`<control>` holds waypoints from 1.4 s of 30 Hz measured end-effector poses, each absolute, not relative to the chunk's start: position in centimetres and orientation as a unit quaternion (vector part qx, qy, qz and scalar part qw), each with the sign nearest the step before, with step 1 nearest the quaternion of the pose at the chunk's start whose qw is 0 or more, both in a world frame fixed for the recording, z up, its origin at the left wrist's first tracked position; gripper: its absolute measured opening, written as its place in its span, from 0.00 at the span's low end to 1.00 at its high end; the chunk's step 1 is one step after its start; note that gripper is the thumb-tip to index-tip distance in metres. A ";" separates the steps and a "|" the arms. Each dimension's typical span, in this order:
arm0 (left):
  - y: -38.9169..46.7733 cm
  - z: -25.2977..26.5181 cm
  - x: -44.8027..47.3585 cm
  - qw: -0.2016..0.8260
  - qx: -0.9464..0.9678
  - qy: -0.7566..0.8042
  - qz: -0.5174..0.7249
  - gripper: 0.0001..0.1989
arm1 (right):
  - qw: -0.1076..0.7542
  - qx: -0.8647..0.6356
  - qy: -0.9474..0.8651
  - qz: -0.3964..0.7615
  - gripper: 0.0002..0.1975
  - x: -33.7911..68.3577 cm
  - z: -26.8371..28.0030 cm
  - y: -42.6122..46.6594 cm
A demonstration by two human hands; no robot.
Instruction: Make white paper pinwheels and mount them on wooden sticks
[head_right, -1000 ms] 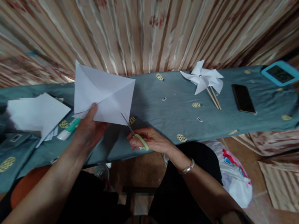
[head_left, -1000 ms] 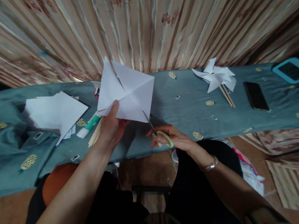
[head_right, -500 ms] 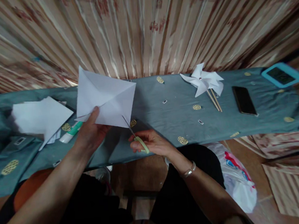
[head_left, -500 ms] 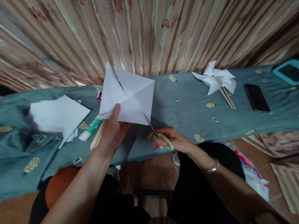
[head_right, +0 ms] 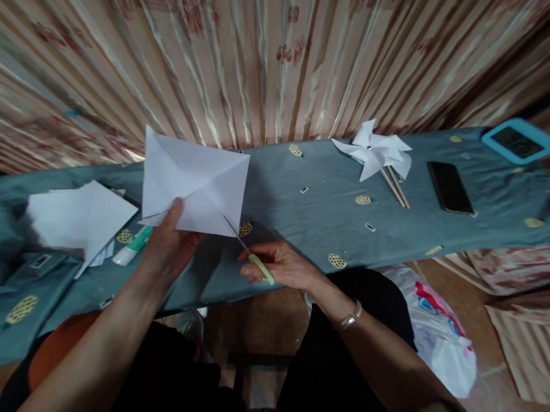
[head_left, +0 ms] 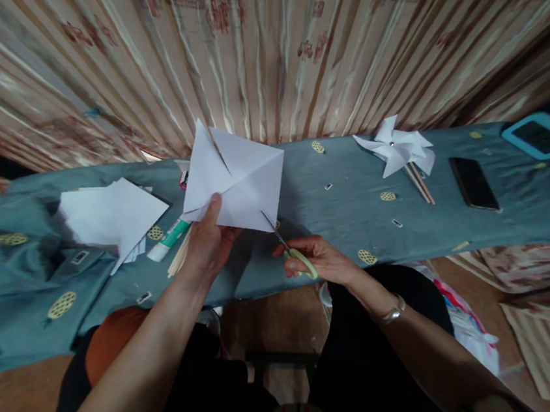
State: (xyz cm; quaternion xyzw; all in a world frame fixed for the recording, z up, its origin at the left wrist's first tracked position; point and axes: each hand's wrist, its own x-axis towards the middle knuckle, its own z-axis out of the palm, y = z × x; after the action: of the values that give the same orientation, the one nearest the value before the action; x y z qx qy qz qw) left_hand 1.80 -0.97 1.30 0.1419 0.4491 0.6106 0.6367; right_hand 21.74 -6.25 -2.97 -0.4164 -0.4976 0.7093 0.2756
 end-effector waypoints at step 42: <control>-1.0 1.4 1.8 0.631 0.152 0.456 0.610 0.11 | 0.281 -0.422 -0.489 0.710 0.24 21.4 -2.7 -6.4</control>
State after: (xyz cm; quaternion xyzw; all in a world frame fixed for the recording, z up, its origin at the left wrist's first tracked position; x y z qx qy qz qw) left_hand 1.78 -1.00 1.35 0.1519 0.4557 0.6097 0.6305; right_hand 21.43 -6.36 -2.75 -0.4223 -0.4889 0.7098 0.2809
